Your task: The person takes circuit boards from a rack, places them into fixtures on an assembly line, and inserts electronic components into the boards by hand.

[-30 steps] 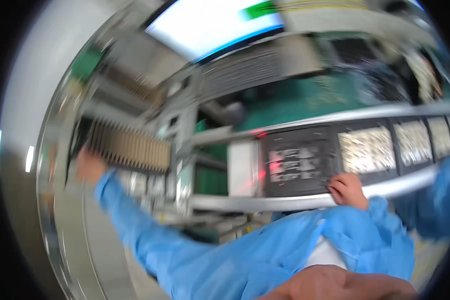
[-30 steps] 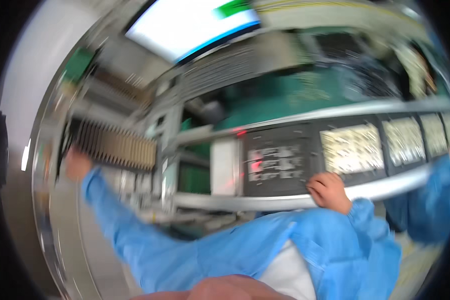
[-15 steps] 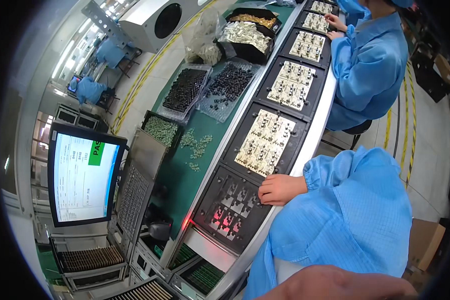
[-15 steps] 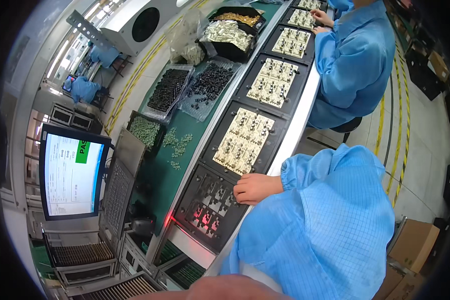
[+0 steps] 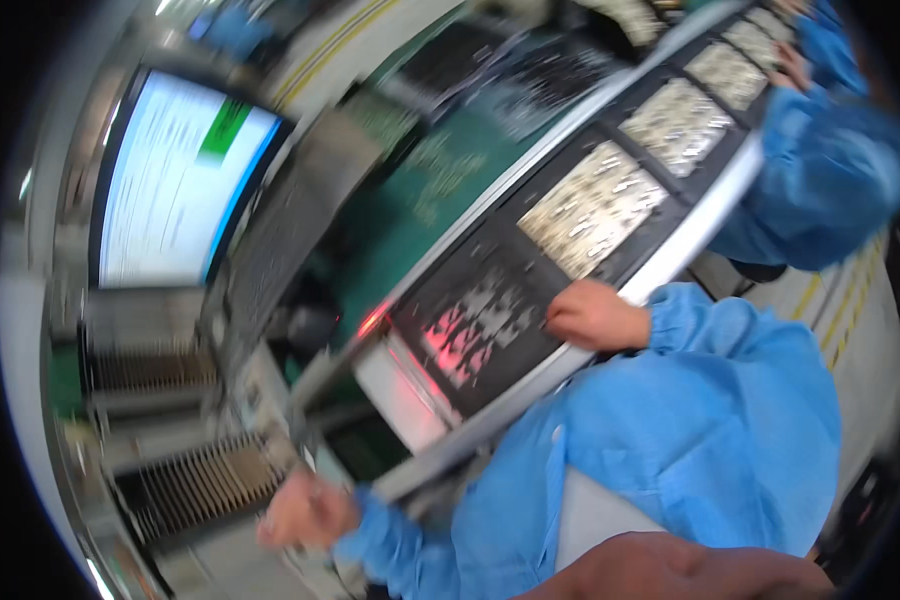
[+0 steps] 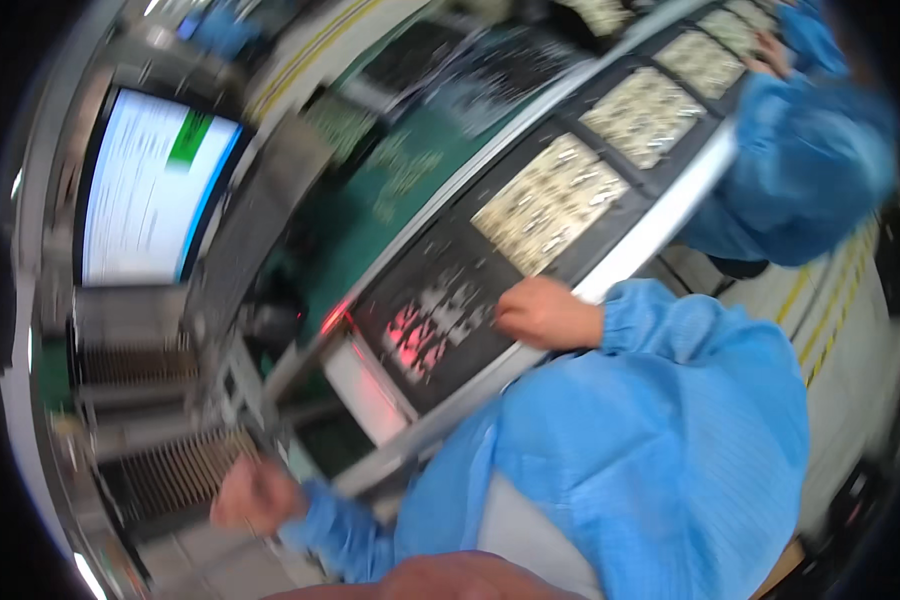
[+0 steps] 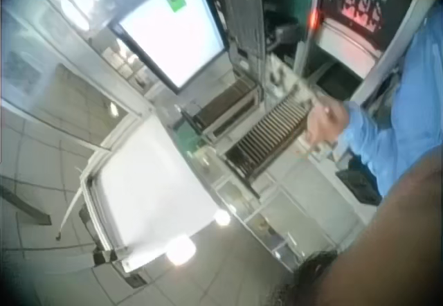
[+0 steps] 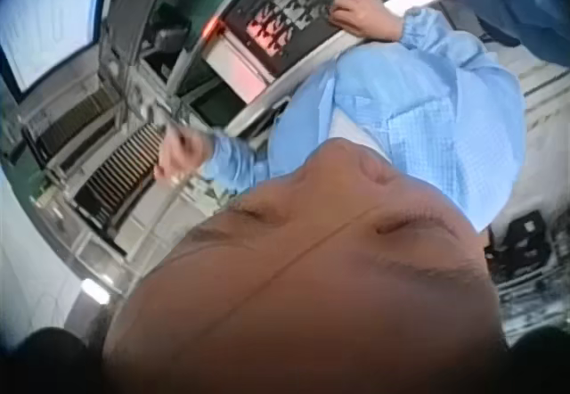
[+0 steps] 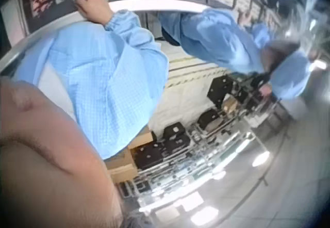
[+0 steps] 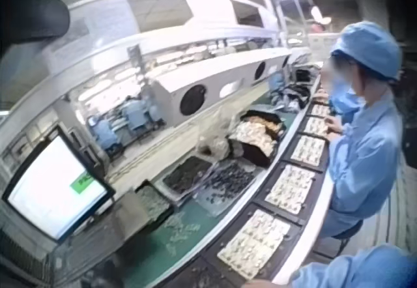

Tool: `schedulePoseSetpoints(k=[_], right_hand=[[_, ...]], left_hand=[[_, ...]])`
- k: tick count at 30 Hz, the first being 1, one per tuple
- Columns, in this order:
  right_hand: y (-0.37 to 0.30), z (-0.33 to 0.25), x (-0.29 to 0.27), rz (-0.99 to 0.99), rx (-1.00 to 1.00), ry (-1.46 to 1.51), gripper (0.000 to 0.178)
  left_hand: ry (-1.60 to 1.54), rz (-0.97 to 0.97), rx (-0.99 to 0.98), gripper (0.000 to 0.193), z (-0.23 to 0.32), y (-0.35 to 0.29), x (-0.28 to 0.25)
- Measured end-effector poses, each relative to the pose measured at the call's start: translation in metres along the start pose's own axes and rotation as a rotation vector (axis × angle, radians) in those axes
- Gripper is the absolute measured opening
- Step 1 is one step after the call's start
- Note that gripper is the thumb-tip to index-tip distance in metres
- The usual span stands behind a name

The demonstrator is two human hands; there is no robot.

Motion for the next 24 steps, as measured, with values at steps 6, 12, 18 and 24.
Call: schedulePoseSetpoints(k=[6, 12, 18, 24], right_hand=[[0.013, -0.008, -0.007, 0.027, 0.083, -0.047, 0.018], [0.016, -0.012, 0.004, -0.009, 0.095, -0.058, 0.013], [0.014, -0.011, 0.004, -0.009, 0.118, -0.056, 0.015], [0.012, -0.009, 0.000, -0.017, 0.121, -0.066, 0.015]], left_hand=[[-0.339, -0.528, -0.131, 0.026, 0.098, -0.084, 0.035], [-0.299, -0.555, -0.157, 0.025, 0.098, -0.119, 0.061], [-0.268, -0.564, -0.205, 0.018, 0.084, -0.144, 0.082], [-0.263, -0.540, -0.206, 0.018, 0.084, -0.148, 0.094]])
Point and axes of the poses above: each hand's wrist, its own y-axis towards the middle knuckle, its own x-axis out of the palm, z = x × y, the point moved 7 cm from there along y, towards the middle knuckle, and after that the axes turned 8 degrees about z, right-handed, at the moved point
